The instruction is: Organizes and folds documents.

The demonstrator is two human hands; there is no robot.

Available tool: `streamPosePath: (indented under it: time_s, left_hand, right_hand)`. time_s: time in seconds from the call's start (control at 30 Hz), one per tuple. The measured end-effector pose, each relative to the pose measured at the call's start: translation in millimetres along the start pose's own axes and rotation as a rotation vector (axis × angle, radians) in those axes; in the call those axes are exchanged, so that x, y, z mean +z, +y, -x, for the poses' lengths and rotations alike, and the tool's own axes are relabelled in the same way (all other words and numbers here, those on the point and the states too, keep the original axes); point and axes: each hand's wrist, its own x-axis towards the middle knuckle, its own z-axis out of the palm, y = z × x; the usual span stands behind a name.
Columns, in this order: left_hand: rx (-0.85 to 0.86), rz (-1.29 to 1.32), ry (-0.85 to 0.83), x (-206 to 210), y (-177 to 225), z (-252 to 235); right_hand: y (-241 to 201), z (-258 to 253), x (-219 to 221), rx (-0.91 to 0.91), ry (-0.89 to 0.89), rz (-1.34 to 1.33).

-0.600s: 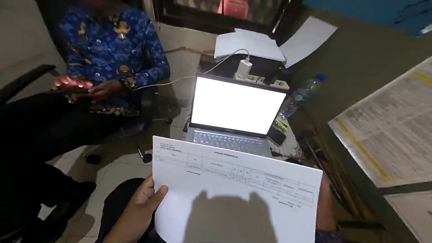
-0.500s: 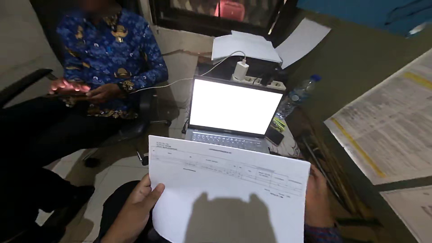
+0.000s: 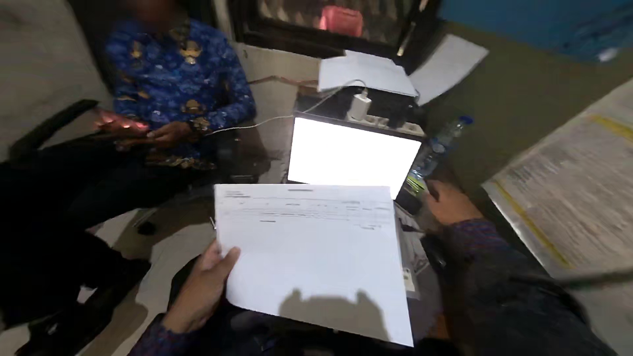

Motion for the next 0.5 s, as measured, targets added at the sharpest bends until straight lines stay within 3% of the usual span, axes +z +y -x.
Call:
streamPosePath:
  time_s: [0.13,0.5]
  left_hand:
    - [-0.033,-0.018,-0.055,6.9,3.2,11.1]
    - [-0.051,-0.024,-0.097,-0.3,8.7,17.6]
  right_hand:
    - [7.6,-52.1,20.7,-0.033,-0.069,-0.027]
    - [-4.3,-70.1,38.8,-0.003,-0.112,0.140]
